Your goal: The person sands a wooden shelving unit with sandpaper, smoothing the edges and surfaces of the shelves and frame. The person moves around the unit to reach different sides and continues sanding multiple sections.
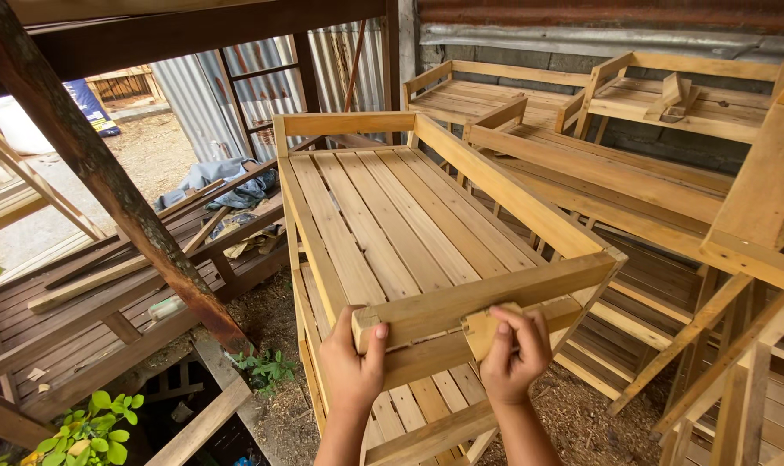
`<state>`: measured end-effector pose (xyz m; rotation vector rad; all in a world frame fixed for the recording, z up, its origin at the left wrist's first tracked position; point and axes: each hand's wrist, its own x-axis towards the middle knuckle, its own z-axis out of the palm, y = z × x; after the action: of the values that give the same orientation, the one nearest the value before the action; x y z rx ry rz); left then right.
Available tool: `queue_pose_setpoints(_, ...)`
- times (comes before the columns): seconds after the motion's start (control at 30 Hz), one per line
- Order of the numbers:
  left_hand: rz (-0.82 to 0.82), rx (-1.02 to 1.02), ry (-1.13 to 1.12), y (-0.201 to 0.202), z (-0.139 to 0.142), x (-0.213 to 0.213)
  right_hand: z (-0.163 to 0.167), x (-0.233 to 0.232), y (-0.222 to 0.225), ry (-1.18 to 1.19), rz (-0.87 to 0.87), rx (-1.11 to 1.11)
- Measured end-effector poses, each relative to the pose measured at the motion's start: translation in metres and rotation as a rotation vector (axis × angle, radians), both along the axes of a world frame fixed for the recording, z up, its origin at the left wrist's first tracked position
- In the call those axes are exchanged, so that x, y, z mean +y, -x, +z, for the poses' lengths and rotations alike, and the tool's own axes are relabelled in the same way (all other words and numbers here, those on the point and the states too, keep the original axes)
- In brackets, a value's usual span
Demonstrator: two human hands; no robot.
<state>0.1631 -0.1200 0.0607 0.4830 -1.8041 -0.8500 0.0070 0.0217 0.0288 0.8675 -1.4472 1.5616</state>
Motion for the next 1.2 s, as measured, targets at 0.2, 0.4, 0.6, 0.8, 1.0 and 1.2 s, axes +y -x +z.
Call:
queue_pose_setpoints(0.2, 0.133, 0.019, 0.136, -0.005, -0.01, -0.027, 0.069, -0.06, -0.012, -0.191, -0.346, 0.167)
queue_pose_setpoints(0.4, 0.22, -0.016, -0.031, 0.009, 0.015, -0.089, 0.106, -0.119, -0.004, -0.255, -0.207, 0.183)
queue_pose_setpoints(0.6, 0.204, 0.126, -0.13, 0.016, 0.056, -0.154, 0.128, -0.21, 0.015, -0.24, -0.164, 0.213)
queue_pose_setpoints(0.8, 0.279, 0.226, -0.18, 0.019, 0.079, -0.243, 0.161, -0.309, 0.017, -0.269, -0.144, 0.254)
queue_pose_setpoints(1.0, 0.259, 0.167, -0.247, 0.034, 0.095, -0.344, 0.179, -0.398, 0.03, -0.33, -0.12, 0.257)
queue_pose_setpoints(1.2, 0.335, 0.132, -0.314, 0.026, 0.109, -0.444, 0.186, -0.463, 0.034, -0.188, 0.271, 0.266)
